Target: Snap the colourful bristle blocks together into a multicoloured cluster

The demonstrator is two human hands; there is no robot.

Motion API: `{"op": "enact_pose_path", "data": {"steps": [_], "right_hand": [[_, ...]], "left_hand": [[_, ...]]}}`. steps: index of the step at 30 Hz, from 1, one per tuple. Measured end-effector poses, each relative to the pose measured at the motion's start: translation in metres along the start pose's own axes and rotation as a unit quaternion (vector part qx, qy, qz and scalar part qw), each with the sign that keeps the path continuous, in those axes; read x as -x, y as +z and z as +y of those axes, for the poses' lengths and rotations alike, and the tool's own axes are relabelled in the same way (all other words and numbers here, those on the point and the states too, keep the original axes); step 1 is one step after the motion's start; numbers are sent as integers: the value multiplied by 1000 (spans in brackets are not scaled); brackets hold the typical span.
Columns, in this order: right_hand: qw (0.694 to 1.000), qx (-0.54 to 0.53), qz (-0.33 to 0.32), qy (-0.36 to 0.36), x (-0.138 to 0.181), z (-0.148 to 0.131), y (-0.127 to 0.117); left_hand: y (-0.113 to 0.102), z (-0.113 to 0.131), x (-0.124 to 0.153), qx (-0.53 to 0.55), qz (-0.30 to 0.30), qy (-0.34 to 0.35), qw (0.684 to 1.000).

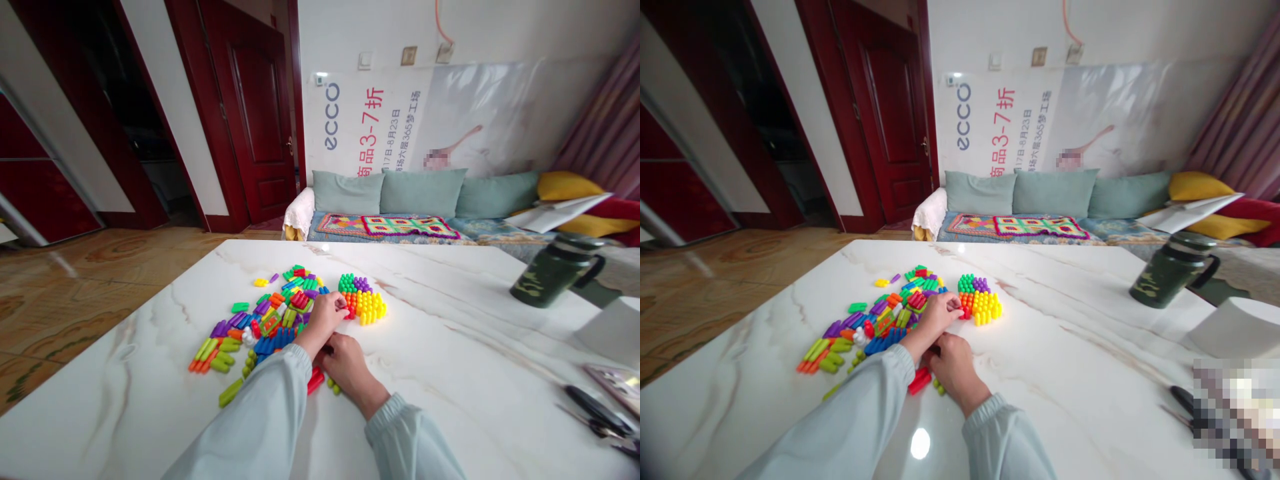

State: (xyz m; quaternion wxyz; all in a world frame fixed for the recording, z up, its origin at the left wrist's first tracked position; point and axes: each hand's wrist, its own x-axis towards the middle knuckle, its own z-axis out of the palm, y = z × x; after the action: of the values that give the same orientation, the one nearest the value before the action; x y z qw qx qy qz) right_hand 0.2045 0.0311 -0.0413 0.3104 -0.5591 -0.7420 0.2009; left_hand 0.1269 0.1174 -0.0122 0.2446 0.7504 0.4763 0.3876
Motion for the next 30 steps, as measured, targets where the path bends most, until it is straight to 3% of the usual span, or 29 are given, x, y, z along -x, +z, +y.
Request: {"op": "enact_pose_path", "data": {"steps": [7,10,14,17,21,30], "right_hand": [[1000,-17,-1,-7,0,1,0],[999,-45,8,-7,-1,1,-1],[994,-99,53,6,-4,4,-2],[987,-136,80,17,-6,7,-1],[987,-149,67,6,-5,10,-1],[989,-142,44,-6,-3,8,-4]], "left_hand": [[-5,8,2,10,8,-7,1000],[-25,6,14,9,29,-9,999],[-60,1,57,-8,96,-19,995],[-72,1,100,-43,51,-16,998],[-66,8,142,-124,-17,20,992],[-53,13,162,-168,-48,34,984]]}}
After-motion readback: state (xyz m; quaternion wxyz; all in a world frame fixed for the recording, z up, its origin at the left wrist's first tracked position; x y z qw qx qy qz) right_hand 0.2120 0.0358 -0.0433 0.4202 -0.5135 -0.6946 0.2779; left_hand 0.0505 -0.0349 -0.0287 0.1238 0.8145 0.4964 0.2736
